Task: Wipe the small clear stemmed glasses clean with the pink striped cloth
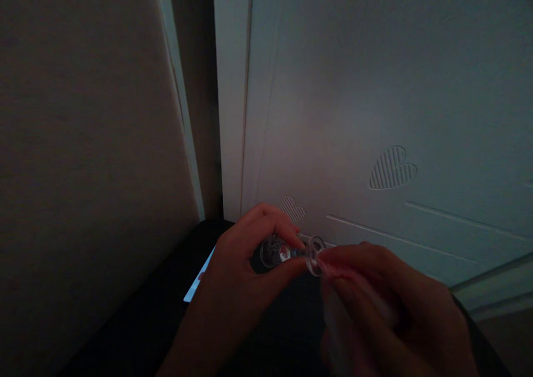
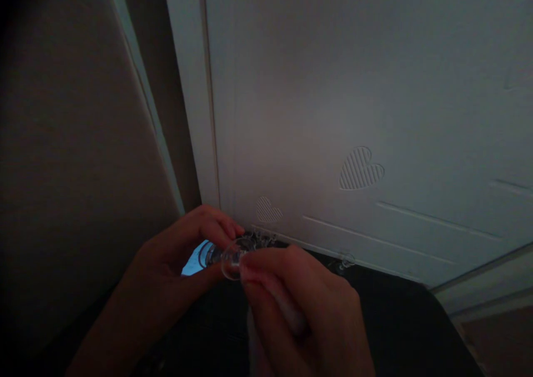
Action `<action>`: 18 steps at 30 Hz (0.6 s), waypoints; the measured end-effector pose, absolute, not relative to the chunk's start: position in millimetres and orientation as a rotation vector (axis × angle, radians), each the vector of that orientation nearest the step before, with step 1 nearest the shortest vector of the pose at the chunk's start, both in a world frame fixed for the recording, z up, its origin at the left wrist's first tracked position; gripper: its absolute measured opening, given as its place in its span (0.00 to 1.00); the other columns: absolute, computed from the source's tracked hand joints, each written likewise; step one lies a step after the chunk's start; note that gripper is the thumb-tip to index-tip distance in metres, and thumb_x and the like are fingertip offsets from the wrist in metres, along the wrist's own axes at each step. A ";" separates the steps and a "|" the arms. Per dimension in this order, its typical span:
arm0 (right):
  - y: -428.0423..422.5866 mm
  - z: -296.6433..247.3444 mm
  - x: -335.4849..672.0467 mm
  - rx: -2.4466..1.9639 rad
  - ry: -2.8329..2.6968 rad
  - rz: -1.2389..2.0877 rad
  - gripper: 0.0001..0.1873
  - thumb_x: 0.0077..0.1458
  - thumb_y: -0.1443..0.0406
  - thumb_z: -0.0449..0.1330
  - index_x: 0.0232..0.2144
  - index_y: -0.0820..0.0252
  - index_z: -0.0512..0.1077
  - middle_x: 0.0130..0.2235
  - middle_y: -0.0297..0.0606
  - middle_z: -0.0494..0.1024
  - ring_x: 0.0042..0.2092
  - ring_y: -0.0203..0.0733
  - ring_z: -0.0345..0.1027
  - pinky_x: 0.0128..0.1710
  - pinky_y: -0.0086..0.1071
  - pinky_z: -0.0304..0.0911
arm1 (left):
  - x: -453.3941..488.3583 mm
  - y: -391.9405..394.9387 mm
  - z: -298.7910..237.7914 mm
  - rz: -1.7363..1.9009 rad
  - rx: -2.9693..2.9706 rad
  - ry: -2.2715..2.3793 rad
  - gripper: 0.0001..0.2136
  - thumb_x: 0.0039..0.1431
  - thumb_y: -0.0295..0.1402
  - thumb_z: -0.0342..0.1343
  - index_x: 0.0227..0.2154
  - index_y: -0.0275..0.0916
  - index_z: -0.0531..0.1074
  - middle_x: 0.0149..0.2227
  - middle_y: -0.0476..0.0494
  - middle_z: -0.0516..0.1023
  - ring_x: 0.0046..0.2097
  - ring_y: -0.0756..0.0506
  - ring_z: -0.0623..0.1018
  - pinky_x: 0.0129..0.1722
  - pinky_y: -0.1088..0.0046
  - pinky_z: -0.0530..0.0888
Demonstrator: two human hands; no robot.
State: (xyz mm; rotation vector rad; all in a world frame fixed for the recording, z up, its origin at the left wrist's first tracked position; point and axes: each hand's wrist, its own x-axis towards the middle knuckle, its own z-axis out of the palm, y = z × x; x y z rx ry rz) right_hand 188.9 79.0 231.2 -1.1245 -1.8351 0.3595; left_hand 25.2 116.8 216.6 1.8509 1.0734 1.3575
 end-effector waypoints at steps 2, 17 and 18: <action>78.1 231.3 189.5 -1.119 -1.815 0.344 0.07 0.52 0.67 0.57 0.33 0.48 0.72 0.28 0.25 0.78 0.26 0.33 0.73 0.27 0.23 0.66 | 24.7 117.7 216.5 1.319 1.851 1.058 0.05 0.51 0.30 0.61 0.26 0.41 0.69 0.33 0.52 0.73 0.37 0.48 0.73 0.37 0.73 0.68; 88.9 230.8 189.0 -1.346 -1.897 0.219 0.02 0.54 0.65 0.57 0.30 0.52 0.69 0.25 0.25 0.75 0.25 0.32 0.70 0.24 0.23 0.62 | 32.0 113.2 216.0 1.333 2.009 1.188 0.07 0.54 0.25 0.55 0.30 0.42 0.62 0.33 0.53 0.67 0.35 0.50 0.69 0.34 0.75 0.66; 88.7 230.8 187.7 -1.354 -1.894 0.220 0.02 0.54 0.65 0.56 0.30 0.53 0.69 0.24 0.25 0.75 0.24 0.32 0.70 0.24 0.23 0.61 | 32.1 113.0 215.2 1.334 1.996 1.181 0.08 0.54 0.24 0.55 0.31 0.42 0.62 0.33 0.53 0.66 0.35 0.50 0.69 0.34 0.75 0.66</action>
